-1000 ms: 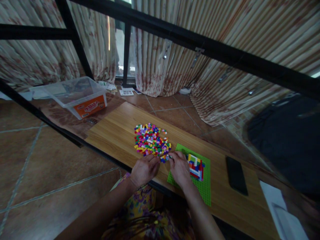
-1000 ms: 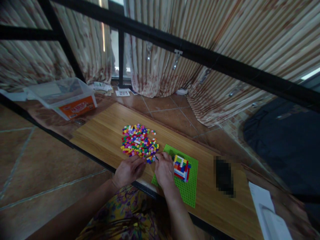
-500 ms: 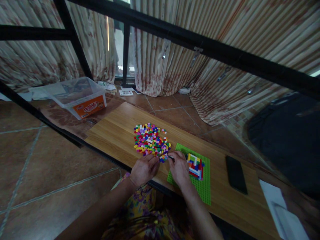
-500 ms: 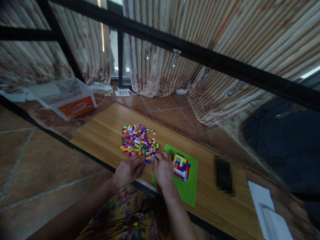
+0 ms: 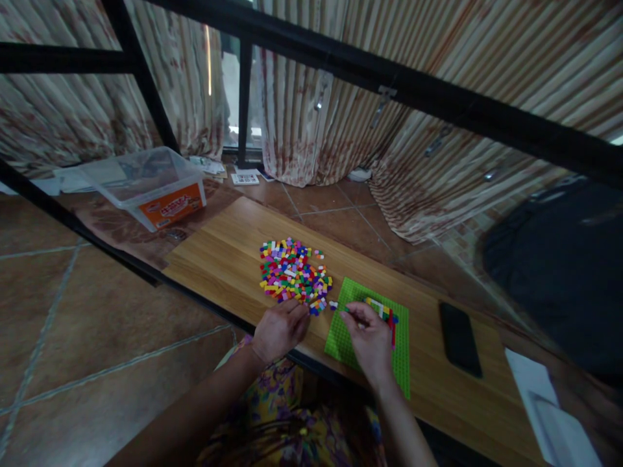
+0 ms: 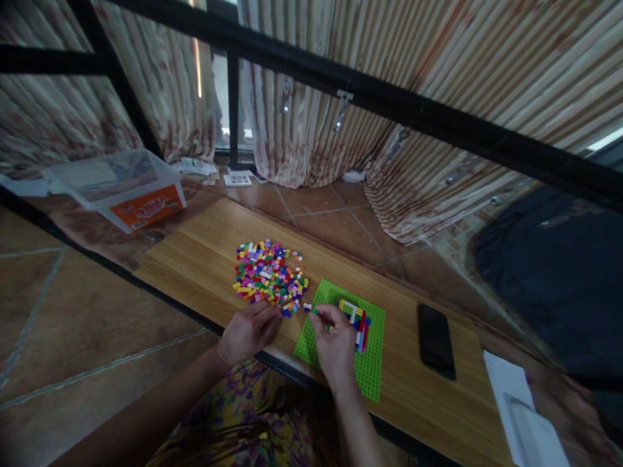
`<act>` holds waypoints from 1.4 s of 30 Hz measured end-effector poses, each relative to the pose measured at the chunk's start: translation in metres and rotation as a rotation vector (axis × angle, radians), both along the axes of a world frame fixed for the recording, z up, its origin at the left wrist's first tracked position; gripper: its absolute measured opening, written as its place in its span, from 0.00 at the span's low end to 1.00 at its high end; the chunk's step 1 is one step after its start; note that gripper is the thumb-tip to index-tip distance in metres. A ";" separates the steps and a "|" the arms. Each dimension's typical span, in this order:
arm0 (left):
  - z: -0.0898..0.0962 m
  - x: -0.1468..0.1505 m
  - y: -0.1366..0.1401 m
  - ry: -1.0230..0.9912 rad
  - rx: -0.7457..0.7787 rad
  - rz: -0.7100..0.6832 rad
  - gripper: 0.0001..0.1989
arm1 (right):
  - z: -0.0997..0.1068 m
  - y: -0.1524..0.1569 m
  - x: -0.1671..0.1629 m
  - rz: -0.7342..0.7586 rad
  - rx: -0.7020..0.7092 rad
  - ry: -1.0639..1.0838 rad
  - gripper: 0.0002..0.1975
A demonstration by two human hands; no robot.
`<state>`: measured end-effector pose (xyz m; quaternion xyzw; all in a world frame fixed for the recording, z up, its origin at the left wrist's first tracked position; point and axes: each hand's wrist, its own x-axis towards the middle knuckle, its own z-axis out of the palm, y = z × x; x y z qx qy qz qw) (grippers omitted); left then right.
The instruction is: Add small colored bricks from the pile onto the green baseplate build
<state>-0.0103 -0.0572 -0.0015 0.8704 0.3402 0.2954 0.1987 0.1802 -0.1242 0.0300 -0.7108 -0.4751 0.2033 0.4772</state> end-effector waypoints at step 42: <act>-0.003 -0.001 0.001 -0.018 0.025 0.001 0.08 | 0.000 -0.030 0.091 -0.202 -0.111 -0.331 0.17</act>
